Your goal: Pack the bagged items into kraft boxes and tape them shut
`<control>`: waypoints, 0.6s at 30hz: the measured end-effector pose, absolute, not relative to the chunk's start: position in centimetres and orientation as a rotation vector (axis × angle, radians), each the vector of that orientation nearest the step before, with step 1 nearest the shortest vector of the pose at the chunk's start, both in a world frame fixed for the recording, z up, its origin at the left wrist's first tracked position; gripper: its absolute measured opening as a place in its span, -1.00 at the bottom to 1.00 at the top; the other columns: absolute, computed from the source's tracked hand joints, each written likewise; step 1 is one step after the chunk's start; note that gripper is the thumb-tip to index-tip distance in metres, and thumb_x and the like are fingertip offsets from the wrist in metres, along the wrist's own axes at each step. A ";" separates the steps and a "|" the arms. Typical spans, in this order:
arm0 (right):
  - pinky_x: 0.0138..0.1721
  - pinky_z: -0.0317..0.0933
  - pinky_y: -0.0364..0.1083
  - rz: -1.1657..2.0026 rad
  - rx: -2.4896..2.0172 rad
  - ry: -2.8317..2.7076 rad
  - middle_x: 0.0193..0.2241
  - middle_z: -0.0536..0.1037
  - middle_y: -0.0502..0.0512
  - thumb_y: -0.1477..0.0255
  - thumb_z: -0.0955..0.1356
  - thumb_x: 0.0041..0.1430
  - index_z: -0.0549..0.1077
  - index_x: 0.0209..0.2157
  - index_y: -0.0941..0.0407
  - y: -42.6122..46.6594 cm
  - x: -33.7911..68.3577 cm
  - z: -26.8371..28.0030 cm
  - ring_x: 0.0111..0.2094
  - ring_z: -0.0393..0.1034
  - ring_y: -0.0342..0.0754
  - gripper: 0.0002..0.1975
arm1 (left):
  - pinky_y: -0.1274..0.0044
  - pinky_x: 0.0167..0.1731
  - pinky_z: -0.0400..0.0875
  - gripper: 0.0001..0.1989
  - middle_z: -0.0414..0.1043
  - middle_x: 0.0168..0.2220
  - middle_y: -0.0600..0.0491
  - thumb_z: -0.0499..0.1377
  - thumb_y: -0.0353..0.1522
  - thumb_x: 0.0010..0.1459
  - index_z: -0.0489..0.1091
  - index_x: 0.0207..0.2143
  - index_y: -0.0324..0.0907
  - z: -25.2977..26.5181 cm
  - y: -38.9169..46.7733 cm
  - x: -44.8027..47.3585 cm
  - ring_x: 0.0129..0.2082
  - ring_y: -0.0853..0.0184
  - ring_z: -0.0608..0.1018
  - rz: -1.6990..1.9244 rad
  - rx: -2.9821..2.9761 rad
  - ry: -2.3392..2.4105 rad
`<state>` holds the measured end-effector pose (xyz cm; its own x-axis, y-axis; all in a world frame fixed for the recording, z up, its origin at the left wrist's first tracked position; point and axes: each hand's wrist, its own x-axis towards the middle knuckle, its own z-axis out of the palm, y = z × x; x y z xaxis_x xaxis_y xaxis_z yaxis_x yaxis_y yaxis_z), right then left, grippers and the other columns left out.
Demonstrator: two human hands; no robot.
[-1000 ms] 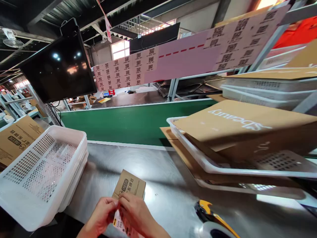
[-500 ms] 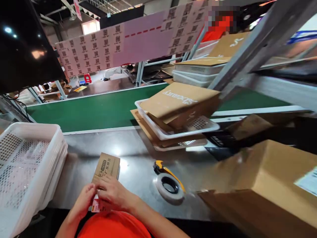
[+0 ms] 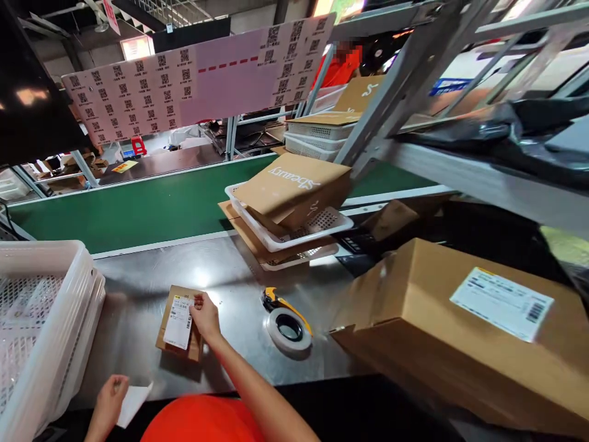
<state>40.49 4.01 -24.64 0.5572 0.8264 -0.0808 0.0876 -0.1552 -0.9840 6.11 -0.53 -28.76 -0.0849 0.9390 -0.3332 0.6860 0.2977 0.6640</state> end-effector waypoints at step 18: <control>0.40 0.12 0.32 0.362 -1.745 -1.661 0.39 0.36 0.35 0.50 0.26 0.28 0.48 0.26 0.14 2.4 38.4 -30.9 0.39 0.25 0.29 -0.47 | 0.26 0.05 0.51 -0.12 0.64 0.03 -0.34 0.00 -0.61 0.22 -0.19 0.56 -0.26 -22.9 1.3 20.9 0.05 -0.04 0.68 -0.573 2.222 1.398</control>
